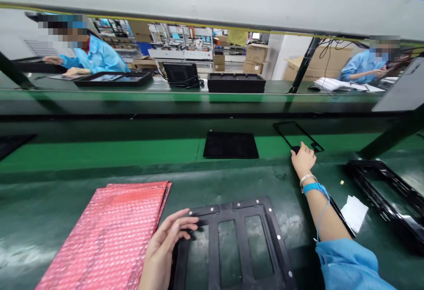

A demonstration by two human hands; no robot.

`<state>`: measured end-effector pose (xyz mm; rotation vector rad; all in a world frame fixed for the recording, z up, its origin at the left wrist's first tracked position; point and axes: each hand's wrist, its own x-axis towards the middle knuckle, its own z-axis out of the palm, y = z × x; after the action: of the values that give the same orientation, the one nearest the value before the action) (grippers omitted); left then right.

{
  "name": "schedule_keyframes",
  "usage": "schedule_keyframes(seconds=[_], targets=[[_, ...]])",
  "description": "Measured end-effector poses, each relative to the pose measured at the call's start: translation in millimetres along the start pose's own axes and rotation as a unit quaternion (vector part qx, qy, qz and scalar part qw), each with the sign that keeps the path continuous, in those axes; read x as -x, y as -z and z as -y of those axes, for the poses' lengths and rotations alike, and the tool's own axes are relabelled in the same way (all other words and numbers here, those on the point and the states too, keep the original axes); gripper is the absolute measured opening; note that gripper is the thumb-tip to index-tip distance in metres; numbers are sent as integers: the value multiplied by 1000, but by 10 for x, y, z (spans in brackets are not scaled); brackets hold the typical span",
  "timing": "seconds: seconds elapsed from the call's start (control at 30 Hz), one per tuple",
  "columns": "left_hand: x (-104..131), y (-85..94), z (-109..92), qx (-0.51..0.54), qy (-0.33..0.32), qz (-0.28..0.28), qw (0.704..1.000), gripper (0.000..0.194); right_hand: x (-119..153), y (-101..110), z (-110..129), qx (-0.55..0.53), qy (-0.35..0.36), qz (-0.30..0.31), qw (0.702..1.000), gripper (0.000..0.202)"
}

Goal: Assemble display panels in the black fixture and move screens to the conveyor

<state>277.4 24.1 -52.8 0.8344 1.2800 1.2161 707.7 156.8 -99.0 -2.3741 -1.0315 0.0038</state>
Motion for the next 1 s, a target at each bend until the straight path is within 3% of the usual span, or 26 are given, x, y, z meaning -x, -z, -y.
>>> schedule_keyframes(seconds=[0.17, 0.3, 0.4, 0.5, 0.57, 0.63, 0.77, 0.9, 1.0], targets=[[-11, 67, 11, -4, -29, 14, 999, 43, -63, -22, 82, 54, 34, 45, 997, 51], [-27, 81, 91, -55, -73, 4, 996, 43, -77, 7, 260, 66, 55, 81, 993, 62], [-36, 79, 139, -134, -124, -50, 982, 45, -43, 77, 433, 48, 74, 122, 989, 64], [-75, 186, 133, -243, -209, -143, 936, 41, 115, 229, 544, 5, 119, 174, 977, 55], [-105, 369, 108, -316, -256, -208, 889, 40, 328, 377, 531, -30, 163, 214, 963, 53], [-111, 628, 91, -387, -259, -269, 843, 42, 632, 553, 434, -64, 225, 250, 940, 52], [-6, 1147, 124, -516, -157, -341, 770, 37, 1399, 917, 105, -101, 418, 293, 854, 49], [162, 1432, 183, -544, -112, -335, 761, 17, 2062, 1136, -135, -50, 533, 324, 780, 48], [327, 1596, 219, -488, -121, -385, 773, 13, 2314, 1151, -219, -19, 583, 332, 741, 52]])
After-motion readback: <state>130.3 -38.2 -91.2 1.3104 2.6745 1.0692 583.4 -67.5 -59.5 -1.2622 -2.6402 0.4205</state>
